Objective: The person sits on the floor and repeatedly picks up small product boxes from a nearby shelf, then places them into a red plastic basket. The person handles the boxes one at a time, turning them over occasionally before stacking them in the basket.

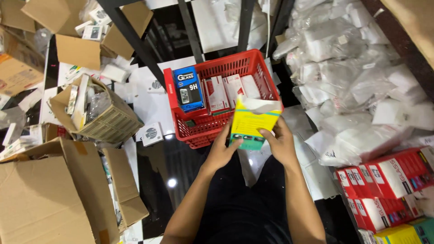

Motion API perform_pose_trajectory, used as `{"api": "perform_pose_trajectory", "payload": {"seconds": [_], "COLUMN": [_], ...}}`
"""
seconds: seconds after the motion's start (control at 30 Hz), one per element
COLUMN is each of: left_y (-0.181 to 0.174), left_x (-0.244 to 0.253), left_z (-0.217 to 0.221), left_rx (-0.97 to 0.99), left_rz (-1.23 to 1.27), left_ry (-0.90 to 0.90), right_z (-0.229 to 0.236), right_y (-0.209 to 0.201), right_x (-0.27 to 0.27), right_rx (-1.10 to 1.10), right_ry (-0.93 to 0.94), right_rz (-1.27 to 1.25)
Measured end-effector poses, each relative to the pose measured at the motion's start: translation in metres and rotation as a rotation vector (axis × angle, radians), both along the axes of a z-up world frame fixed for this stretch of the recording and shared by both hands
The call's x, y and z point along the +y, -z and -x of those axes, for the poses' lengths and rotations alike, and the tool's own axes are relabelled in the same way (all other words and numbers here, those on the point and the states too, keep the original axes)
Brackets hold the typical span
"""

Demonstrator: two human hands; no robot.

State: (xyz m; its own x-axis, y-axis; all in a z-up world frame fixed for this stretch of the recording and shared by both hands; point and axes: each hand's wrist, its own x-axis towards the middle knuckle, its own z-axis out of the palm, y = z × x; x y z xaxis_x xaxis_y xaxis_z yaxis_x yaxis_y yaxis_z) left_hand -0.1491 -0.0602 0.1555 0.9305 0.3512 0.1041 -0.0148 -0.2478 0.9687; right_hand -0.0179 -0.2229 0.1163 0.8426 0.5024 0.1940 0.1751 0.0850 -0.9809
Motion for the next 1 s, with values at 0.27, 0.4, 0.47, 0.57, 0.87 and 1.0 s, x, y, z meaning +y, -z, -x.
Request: {"api": "perform_pose_trajectory", "payload": {"seconds": [0.27, 0.4, 0.47, 0.57, 0.87, 1.0], "left_y": [0.073, 0.071, 0.067, 0.068, 0.068, 0.048], "left_x": [0.075, 0.081, 0.081, 0.08, 0.084, 0.082], "left_z": [-0.016, -0.006, -0.004, -0.004, -0.01, -0.009], "left_rx": [-0.284, -0.244, -0.256, -0.266, -0.286, -0.31], "left_rz": [-0.361, -0.485, -0.443, -0.384, -0.308, -0.25], "left_ry": [-0.284, -0.288, -0.293, -0.296, -0.262, -0.234], "right_z": [-0.028, -0.018, -0.017, -0.006, -0.017, -0.022], "right_y": [0.062, 0.057, 0.061, 0.033, 0.007, 0.015], "right_x": [0.067, 0.081, 0.082, 0.08, 0.078, 0.085], "right_rx": [-0.062, -0.033, -0.076, -0.213, -0.614, -0.625], "right_ry": [-0.259, -0.282, -0.27, -0.184, -0.106, -0.117], "right_rz": [0.029, 0.089, 0.09, 0.083, 0.183, 0.185]}}
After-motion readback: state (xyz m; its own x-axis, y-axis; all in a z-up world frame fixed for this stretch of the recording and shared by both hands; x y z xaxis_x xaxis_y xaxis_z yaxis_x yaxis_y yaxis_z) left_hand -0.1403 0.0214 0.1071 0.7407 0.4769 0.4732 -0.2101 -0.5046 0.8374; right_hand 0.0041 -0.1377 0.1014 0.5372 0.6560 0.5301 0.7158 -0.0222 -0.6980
